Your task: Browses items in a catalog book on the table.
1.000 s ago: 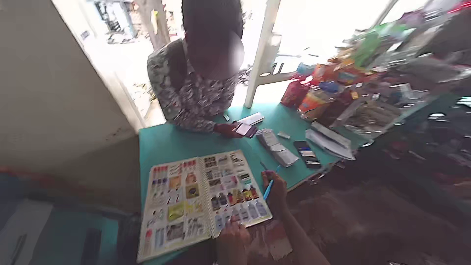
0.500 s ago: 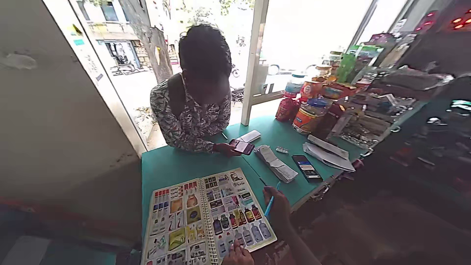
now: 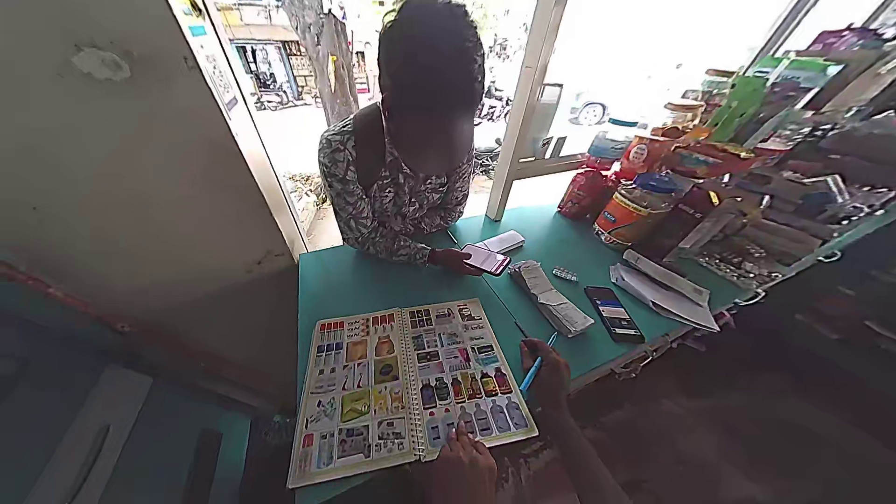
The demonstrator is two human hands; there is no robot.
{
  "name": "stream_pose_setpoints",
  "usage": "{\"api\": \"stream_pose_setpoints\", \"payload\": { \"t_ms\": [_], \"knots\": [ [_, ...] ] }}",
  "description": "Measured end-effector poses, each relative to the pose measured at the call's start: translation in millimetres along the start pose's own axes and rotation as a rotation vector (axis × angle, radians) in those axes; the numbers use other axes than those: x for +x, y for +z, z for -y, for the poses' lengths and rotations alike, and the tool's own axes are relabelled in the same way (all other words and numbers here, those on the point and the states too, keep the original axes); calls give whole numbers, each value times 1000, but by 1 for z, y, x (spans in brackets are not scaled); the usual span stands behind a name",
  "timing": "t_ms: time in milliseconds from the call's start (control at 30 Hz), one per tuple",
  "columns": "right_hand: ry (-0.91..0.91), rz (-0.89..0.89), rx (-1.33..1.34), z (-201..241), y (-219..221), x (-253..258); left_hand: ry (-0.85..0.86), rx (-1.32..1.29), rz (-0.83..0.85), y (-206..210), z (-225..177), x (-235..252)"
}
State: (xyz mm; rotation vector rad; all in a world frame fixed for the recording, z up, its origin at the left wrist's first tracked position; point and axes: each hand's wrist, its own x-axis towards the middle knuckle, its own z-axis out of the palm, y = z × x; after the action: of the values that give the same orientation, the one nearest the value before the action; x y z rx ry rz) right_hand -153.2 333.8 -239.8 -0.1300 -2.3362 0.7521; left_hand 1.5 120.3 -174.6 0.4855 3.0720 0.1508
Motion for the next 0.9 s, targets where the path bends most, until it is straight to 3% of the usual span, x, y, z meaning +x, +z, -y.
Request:
{"api": "stream_pose_setpoints", "payload": {
  "t_ms": [133,567,700,800,900],
  "knots": [
    [13,31,-19,0,-5,1,38,33,-52,2,2,2],
    [-1,23,-49,1,-3,0,-14,-70,231,-13,5,10],
    [-18,39,-35,0,-3,0,-38,-90,166,-7,6,9],
    [-13,51,-43,2,-5,2,-44,-123,270,-15,8,12],
    [4,68,-58,5,-8,2,-36,-129,248,-17,6,11]
  ]
}}
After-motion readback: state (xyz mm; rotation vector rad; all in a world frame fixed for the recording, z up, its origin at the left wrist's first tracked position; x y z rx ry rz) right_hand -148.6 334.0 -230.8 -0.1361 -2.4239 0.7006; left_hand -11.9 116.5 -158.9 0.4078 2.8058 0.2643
